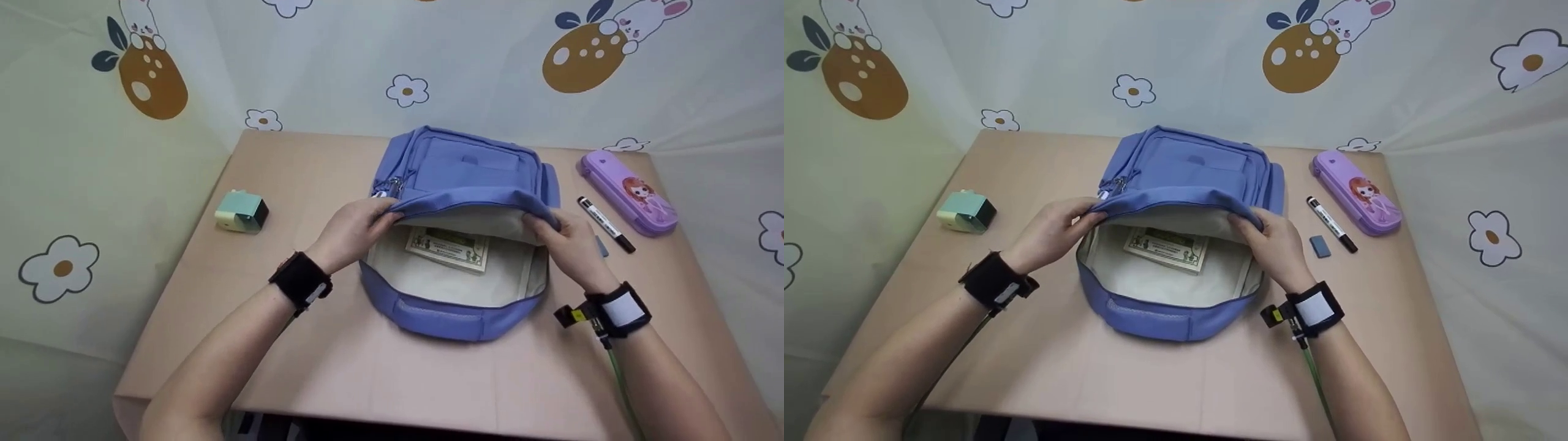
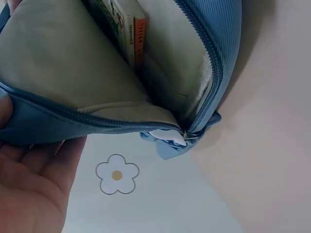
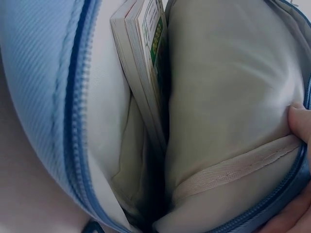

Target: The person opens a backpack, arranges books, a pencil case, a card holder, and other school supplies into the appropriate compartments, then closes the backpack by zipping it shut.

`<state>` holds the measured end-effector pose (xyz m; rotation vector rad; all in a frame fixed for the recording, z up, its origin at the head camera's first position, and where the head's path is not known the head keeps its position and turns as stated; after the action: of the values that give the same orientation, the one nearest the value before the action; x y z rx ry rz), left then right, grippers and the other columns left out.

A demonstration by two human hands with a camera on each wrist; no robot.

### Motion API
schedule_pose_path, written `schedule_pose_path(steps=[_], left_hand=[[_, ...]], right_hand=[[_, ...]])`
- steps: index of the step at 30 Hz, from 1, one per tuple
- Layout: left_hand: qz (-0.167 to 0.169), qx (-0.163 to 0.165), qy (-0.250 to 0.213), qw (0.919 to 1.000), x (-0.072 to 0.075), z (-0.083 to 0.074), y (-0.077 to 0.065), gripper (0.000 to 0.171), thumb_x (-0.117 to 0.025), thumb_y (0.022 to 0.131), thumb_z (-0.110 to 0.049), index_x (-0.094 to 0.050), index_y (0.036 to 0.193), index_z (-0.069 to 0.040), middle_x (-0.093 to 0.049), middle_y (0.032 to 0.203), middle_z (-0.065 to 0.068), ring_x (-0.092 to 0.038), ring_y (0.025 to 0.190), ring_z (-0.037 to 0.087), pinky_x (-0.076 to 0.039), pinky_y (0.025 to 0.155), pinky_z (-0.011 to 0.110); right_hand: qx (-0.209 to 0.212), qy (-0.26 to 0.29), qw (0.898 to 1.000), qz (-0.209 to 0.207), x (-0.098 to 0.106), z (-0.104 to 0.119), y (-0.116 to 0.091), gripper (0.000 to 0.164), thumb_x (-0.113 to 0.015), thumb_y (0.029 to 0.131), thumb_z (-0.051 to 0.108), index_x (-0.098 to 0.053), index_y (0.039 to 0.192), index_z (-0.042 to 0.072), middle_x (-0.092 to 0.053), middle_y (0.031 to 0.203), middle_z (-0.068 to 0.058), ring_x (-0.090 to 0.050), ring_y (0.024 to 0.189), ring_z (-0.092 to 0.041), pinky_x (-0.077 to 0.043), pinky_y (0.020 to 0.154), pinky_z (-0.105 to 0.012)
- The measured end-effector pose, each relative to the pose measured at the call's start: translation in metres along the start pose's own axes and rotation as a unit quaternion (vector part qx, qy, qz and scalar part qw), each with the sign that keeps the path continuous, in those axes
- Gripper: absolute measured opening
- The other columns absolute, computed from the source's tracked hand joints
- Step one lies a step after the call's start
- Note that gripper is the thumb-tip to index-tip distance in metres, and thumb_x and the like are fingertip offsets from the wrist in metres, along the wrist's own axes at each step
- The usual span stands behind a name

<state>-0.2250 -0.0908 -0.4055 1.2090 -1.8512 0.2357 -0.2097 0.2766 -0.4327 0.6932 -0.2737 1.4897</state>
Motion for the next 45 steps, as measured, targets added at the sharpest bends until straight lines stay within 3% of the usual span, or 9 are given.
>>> schedule_pose_path(steps=[3, 8, 13, 17, 20, 25, 30, 34, 45], left_hand=[[0.001, -0.016, 0.004, 0.9999, 0.001, -0.001, -0.003, 0.022, -0.058, 0.106, -0.018, -0.072, 0.119, -0.007, -0.073, 0.108, 0.005, -0.067, 0.098, 0.017, -0.053, 0.089, 0.037], [0.019, -0.035, 0.028, 0.9988, 0.0, -0.001, -0.013, 0.027, -0.059, 0.104, -0.013, -0.07, 0.129, -0.007, -0.072, 0.122, 0.008, -0.067, 0.116, 0.022, -0.052, 0.099, 0.039], [0.035, -0.071, 0.076, 0.994, -0.005, -0.007, -0.023, 0.025, -0.06, 0.104, -0.013, -0.07, 0.127, -0.008, -0.074, 0.118, 0.007, -0.069, 0.111, 0.023, -0.055, 0.094, 0.04], [0.043, -0.105, 0.112, 0.9872, -0.01, -0.013, -0.03, 0.021, -0.06, 0.103, -0.013, -0.069, 0.122, -0.009, -0.074, 0.115, 0.005, -0.07, 0.109, 0.021, -0.056, 0.091, 0.04], [0.056, -0.127, 0.135, 0.981, -0.015, -0.015, -0.035, 0.021, -0.061, 0.103, -0.013, -0.068, 0.122, -0.008, -0.073, 0.118, 0.005, -0.069, 0.112, 0.022, -0.055, 0.093, 0.039], [0.087, -0.145, 0.157, 0.9731, -0.025, -0.012, -0.044, 0.028, -0.062, 0.103, -0.012, -0.067, 0.129, -0.005, -0.07, 0.128, 0.01, -0.065, 0.12, 0.024, -0.052, 0.1, 0.038], [0.117, -0.169, 0.188, 0.9604, -0.033, -0.009, -0.05, 0.027, -0.061, 0.102, -0.011, -0.069, 0.127, -0.005, -0.067, 0.132, 0.012, -0.064, 0.123, 0.025, -0.05, 0.102, 0.038], [0.134, -0.186, 0.206, 0.9511, -0.039, -0.007, -0.051, 0.024, -0.061, 0.102, -0.011, -0.071, 0.124, -0.006, -0.067, 0.132, 0.012, -0.064, 0.122, 0.026, -0.051, 0.102, 0.037], [0.156, -0.21, 0.243, 0.9341, -0.049, -0.008, -0.054, 0.023, -0.064, 0.098, -0.006, -0.074, 0.118, -0.01, -0.066, 0.133, 0.015, -0.063, 0.123, 0.028, -0.051, 0.101, 0.038]], right_hand=[[0.019, -0.015, 1.0, 0.001, 0.003, 0.006, -0.007, 0.018, -0.069, 0.1, 0.023, -0.075, 0.101, 0.006, -0.065, 0.083, -0.006, -0.054, 0.069, -0.01, -0.044, 0.06, -0.019], [0.067, -0.068, 0.995, 0.007, 0.005, 0.014, -0.022, 0.03, -0.066, 0.099, 0.009, -0.071, 0.129, 0.011, -0.072, 0.122, -0.01, -0.063, 0.082, -0.015, -0.046, 0.072, -0.012], [0.059, -0.09, 0.994, 0.036, 0.004, 0.011, -0.031, 0.038, -0.06, 0.099, 0.001, -0.069, 0.133, 0.015, -0.067, 0.132, -0.012, -0.066, 0.112, -0.026, -0.053, 0.094, -0.029], [0.049, -0.099, 0.993, 0.05, 0.001, 0.006, -0.034, 0.042, -0.057, 0.1, -0.001, -0.068, 0.136, 0.02, -0.064, 0.137, -0.014, -0.066, 0.104, -0.026, -0.053, 0.088, -0.03], [0.046, -0.105, 0.992, 0.055, -0.001, 0.002, -0.035, 0.045, -0.057, 0.099, -0.001, -0.068, 0.136, 0.022, -0.064, 0.137, -0.014, -0.059, 0.078, -0.023, -0.045, 0.067, -0.025], [0.03, -0.13, 0.988, 0.08, -0.004, -0.002, -0.041, 0.045, -0.059, 0.099, 0.0, -0.067, 0.138, 0.021, -0.065, 0.133, -0.017, -0.059, 0.082, -0.025, -0.044, 0.062, -0.033], [0.013, -0.141, 0.982, 0.123, -0.007, -0.006, -0.052, 0.047, -0.059, 0.096, 0.001, -0.065, 0.139, 0.019, -0.066, 0.133, -0.017, -0.065, 0.107, -0.036, -0.053, 0.086, -0.052], [0.026, -0.14, 0.979, 0.148, -0.011, -0.009, -0.06, 0.048, -0.06, 0.092, -0.004, -0.067, 0.137, 0.015, -0.062, 0.139, -0.013, -0.055, 0.129, -0.042, -0.042, 0.105, -0.061], [0.084, -0.16, 0.969, 0.17, -0.019, -0.013, -0.069, 0.053, -0.066, 0.085, -0.01, -0.067, 0.135, 0.01, -0.059, 0.143, -0.013, -0.052, 0.131, -0.045, -0.04, 0.107, -0.061]])
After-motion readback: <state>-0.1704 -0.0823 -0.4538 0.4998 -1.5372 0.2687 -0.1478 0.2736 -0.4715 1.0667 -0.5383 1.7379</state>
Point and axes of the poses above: each hand's wrist, its own y-axis towards the middle knuckle, its own x-axis out of the back of the hand, z = x × y, the point moved 3 cm from there along y, towards the middle knuckle
